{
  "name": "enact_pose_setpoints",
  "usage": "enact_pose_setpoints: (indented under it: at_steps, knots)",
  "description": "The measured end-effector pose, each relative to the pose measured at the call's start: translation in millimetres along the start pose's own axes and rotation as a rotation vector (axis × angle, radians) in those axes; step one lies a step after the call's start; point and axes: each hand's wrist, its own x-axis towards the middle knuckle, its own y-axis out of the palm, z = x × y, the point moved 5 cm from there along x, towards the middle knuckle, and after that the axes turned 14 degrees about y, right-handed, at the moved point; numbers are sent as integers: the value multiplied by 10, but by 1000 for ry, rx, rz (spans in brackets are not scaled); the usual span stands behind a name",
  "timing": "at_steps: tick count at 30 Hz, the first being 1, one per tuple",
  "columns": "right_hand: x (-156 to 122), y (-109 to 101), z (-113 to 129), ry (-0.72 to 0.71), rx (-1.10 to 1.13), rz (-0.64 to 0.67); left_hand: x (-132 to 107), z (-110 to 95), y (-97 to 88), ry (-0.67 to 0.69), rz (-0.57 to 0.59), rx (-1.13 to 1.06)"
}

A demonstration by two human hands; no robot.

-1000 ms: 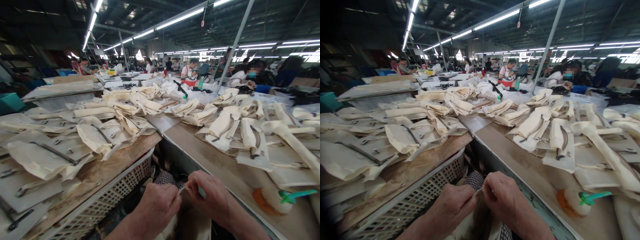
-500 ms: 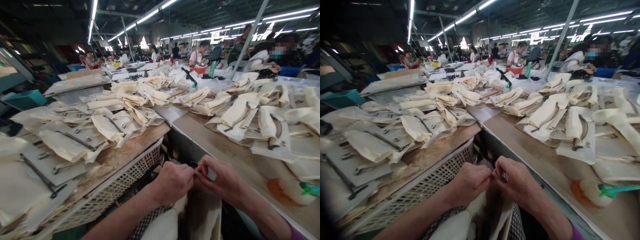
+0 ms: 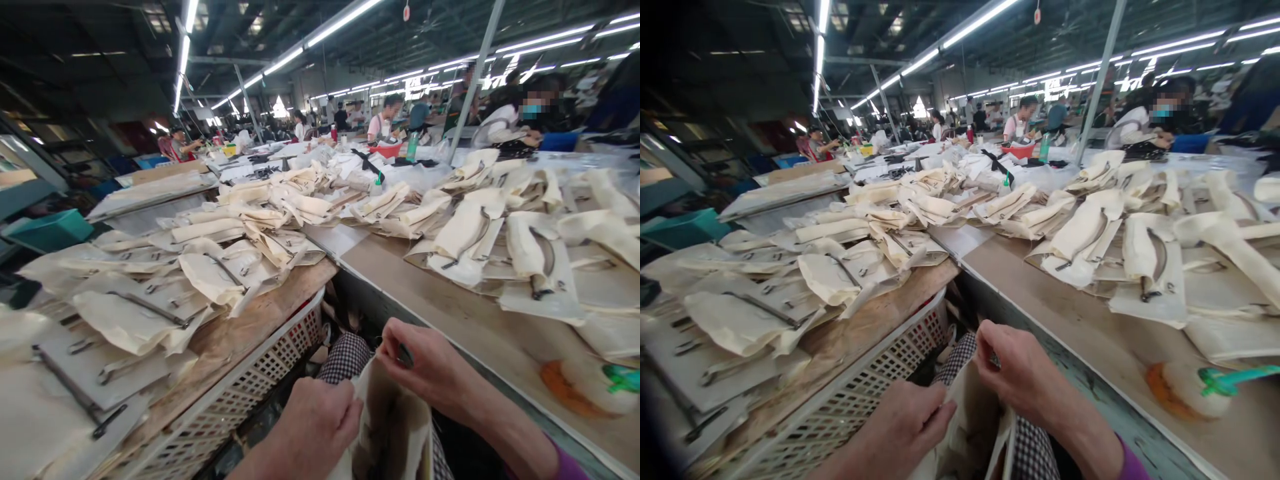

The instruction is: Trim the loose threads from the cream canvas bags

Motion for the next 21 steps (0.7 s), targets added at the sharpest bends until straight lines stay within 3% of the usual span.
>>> enact_pose_setpoints:
  at_steps: [4, 8, 14, 21]
  knots:
    - [14, 38, 9, -5, -3, -16, -3, 51, 45, 21, 10, 12]
    - [12, 22, 26, 6, -1, -31, 65, 51, -44, 93, -14, 10]
    - [-39, -27, 28, 42, 6, -31, 194, 4, -138, -17, -159, -183]
    - [-43, -102, -29, 92, 61, -23, 175, -7, -123, -116, -165, -385]
